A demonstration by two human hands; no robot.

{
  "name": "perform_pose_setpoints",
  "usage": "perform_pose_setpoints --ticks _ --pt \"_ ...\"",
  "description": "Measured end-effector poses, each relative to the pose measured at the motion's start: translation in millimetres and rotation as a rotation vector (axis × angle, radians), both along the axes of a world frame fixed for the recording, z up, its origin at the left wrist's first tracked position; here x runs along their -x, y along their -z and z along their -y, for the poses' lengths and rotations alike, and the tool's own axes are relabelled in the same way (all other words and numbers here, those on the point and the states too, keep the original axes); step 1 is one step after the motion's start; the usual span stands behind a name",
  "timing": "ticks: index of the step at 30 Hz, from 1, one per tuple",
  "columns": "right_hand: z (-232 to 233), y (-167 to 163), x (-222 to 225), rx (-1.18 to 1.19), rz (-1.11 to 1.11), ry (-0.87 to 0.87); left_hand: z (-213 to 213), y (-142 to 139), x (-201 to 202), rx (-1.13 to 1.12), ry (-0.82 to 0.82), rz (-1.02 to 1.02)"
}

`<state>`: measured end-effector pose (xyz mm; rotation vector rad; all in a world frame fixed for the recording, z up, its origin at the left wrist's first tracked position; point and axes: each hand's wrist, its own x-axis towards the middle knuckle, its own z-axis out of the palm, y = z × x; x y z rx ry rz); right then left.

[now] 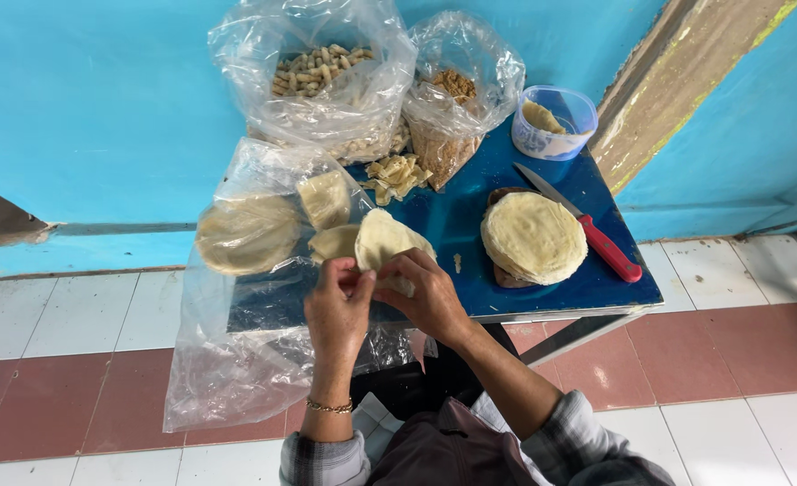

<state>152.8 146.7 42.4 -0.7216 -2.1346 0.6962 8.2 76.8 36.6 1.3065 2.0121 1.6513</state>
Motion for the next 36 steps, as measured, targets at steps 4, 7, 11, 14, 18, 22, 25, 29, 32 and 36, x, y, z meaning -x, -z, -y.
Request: perform_pose_setpoints --ticks 4,7,11,14,18,22,25,29,32,36 --pt "-3.0 19.0 -10.1 0.09 -0.046 -0.014 1.0 0.1 -6.0 0.099 0.071 0.124" --pt "-10.7 28.1 -16.8 0.455 -0.284 -0.167 2.6 0.5 -7.9 -0.03 0.147 0.098" --pt "-14.5 29.3 -21.4 0.535 -0.291 -0.111 3.4 3.5 -10.3 -0.024 0.244 0.115" --pt "-13.4 24.4 -22.0 0.471 -0.252 -0.075 1.2 5.6 -11.5 0.046 0.259 0.177" --pt "-14.2 19.0 -29.8 0.265 -0.126 0.06 0.5 6.0 -12.7 0.046 0.303 0.235" --pt "-17.0 21.9 -32.7 0.417 -0.147 0.154 2.6 3.0 -13.8 0.045 0.298 0.234" --pt "-20.8 22.8 -29.7 0.655 -0.345 -0.027 3.4 0.1 -14.9 0.04 0.291 0.224" --pt "-14.3 20.7 -24.2 0.591 -0.374 -0.127 3.8 0.1 -18.0 -0.039 0.346 0.219" --pt "-10.8 16.1 -21.6 0.422 -0.252 -0.089 3.7 3.2 -18.9 -0.061 0.381 0.182" --pt "-12.5 7.6 -24.1 0.392 -0.229 -0.07 3.4 9.1 -17.5 -0.1 0.402 0.238"
